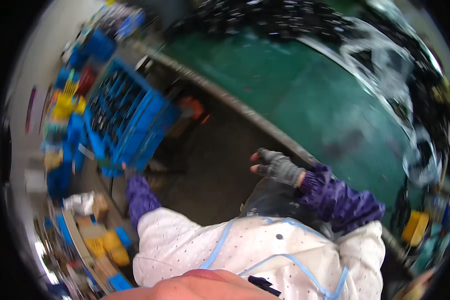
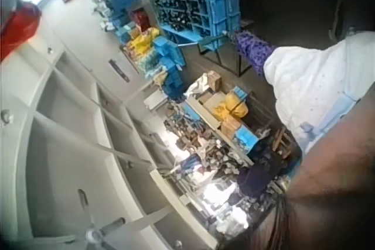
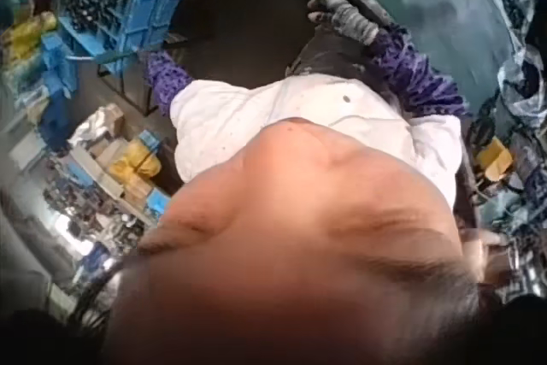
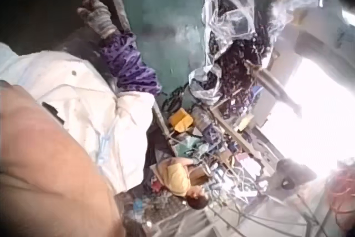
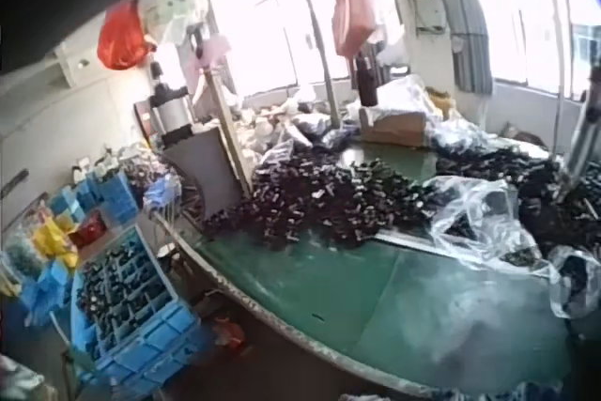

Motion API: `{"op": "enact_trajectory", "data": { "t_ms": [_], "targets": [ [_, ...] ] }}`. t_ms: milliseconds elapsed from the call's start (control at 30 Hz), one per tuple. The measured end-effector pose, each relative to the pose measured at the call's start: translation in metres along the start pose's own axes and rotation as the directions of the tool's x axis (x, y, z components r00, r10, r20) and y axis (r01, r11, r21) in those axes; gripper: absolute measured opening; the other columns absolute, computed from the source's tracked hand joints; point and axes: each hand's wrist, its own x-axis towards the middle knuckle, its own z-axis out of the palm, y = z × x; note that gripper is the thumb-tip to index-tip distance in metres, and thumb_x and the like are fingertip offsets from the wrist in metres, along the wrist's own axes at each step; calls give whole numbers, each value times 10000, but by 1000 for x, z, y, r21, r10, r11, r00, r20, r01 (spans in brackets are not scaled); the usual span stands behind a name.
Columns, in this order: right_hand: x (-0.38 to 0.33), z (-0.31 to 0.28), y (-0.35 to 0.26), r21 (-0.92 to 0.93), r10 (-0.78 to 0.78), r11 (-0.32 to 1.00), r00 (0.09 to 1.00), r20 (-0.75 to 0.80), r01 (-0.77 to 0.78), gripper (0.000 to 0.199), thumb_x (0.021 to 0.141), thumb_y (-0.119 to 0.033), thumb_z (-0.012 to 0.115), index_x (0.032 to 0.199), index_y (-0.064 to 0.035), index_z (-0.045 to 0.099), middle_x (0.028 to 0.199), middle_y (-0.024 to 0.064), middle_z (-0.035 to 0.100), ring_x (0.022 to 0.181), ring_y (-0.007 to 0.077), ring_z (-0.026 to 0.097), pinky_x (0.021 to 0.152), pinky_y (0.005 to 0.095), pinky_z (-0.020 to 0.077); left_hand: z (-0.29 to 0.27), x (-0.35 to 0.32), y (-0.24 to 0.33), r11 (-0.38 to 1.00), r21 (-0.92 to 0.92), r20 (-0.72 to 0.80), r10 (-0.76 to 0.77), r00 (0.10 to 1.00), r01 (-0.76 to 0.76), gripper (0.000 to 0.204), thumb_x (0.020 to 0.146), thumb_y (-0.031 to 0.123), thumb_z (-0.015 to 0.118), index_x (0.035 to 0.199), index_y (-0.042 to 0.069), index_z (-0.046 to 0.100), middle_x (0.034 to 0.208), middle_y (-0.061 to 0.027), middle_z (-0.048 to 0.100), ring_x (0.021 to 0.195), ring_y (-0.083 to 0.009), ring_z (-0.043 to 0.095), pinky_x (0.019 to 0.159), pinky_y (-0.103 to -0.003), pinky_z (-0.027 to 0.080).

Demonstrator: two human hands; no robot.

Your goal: Assembling small mechanical hardware components using a power screwdriver at a factory workstation.

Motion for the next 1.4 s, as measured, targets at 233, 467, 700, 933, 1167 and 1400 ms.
{"op": "enact_trajectory", "data": {
  "t_ms": [233,467,700,933,1167,1400],
  "targets": [
    [-10,-52,-29,-130,-99,987,993,-69,90,270,795,-189,604,1003,-41,516,858,40,571,824,85,510,721,246,424,160,-161,-7,508,565,29,775,631,-650,398,760,239,624,1056,50,438,1011,-145,490,862,-261,499,719,-365,442],
    [-9,-129,-33,-120,-159,985,917,-367,123,308,753,-154,641,999,-17,515,815,48,553,743,104,524,667,246,448,432,-193,82,430,100,577,710,404,-897,288,791,160,570,1029,28,477,991,-109,531,914,-189,499,807,-301,398],
    [92,-258,-96,-203,-396,909,596,-698,365,467,790,-311,595,1111,-12,434,926,104,516,806,195,530,646,283,437,698,-42,127,553,-239,733,642,225,-798,342,834,353,509,1069,107,542,985,-79,569,920,-158,507,828,-278,383],
    [214,-428,-87,114,-279,888,720,-635,445,613,739,-510,584,1116,-35,499,1016,65,567,964,160,496,843,283,367,817,-171,98,572,711,703,-567,429,-409,528,750,376,569,1158,52,484,1075,-63,554,983,-182,516,856,-282,395],
    [278,-373,-124,-585,-408,811,742,-532,26,662,680,-555,600,1146,-95,505,1155,110,486,1078,248,458,903,321,353,729,-216,118,870,224,968,-253,-8,-439,526,719,311,606,1167,64,484,1032,-55,570,944,-176,522,802,-276,414],
    [237,-327,-141,-567,-317,823,862,-395,43,535,666,-428,670,1046,-77,532,1074,116,479,989,245,495,819,330,403,699,-230,87,810,114,993,-76,90,-575,542,705,184,643,1173,-19,461,1080,-95,545,982,-170,502,866,-288,384]
  ]
}}
